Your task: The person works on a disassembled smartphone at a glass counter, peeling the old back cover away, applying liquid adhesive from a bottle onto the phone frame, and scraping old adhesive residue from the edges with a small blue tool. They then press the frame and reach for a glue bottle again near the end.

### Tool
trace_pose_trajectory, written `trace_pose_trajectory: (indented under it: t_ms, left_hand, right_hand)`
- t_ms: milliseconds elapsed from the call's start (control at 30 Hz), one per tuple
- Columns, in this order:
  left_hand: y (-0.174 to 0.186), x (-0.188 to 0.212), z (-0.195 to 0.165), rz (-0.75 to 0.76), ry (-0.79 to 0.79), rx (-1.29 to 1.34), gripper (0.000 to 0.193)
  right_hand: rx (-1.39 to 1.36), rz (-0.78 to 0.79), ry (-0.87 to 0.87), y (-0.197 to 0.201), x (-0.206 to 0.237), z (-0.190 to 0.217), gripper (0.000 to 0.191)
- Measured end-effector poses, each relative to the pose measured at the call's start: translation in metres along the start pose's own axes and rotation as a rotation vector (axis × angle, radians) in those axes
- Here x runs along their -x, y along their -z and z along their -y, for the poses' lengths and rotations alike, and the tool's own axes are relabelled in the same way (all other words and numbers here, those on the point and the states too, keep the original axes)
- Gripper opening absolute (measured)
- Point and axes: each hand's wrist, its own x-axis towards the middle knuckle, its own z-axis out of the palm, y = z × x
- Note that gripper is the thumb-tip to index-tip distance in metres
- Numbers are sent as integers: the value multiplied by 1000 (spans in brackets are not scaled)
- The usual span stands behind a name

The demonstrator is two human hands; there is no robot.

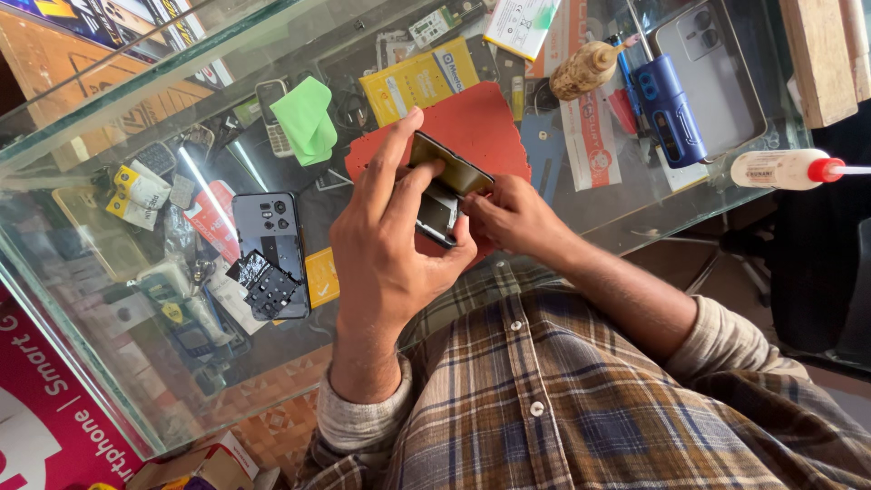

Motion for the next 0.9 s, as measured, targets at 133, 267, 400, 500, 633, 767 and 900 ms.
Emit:
trace_pose_trajectory:
  t_ms: [133,267,400,500,633,767,900]
  left_hand:
    - [2,-3,0,13,-4,-14,46]
    - [0,-7,-2,40,9,-63,47]
    - [-1,-9,-4,49,5,-103,51]
    - [-1,-10,-5,52,-4,-119,54]
    - [-2,-12,-7,75,34,-124,54]
    - [-3,-10,-7,67,29,-129,55]
    - [-6,-5,-4,77,95,-56,68]
  right_hand:
    - [265,-185,256,11,18,4,14]
    - [504,-506,509,32,28,4,12]
    - [444,-499,452,44,24,7,9]
    - [194,-335,631,40,28,12,10]
    - [69,-195,844,30,33,23,16]
    - [181,-264,796,24,30,30,19]
    - [202,-357,802,17,27,30,22]
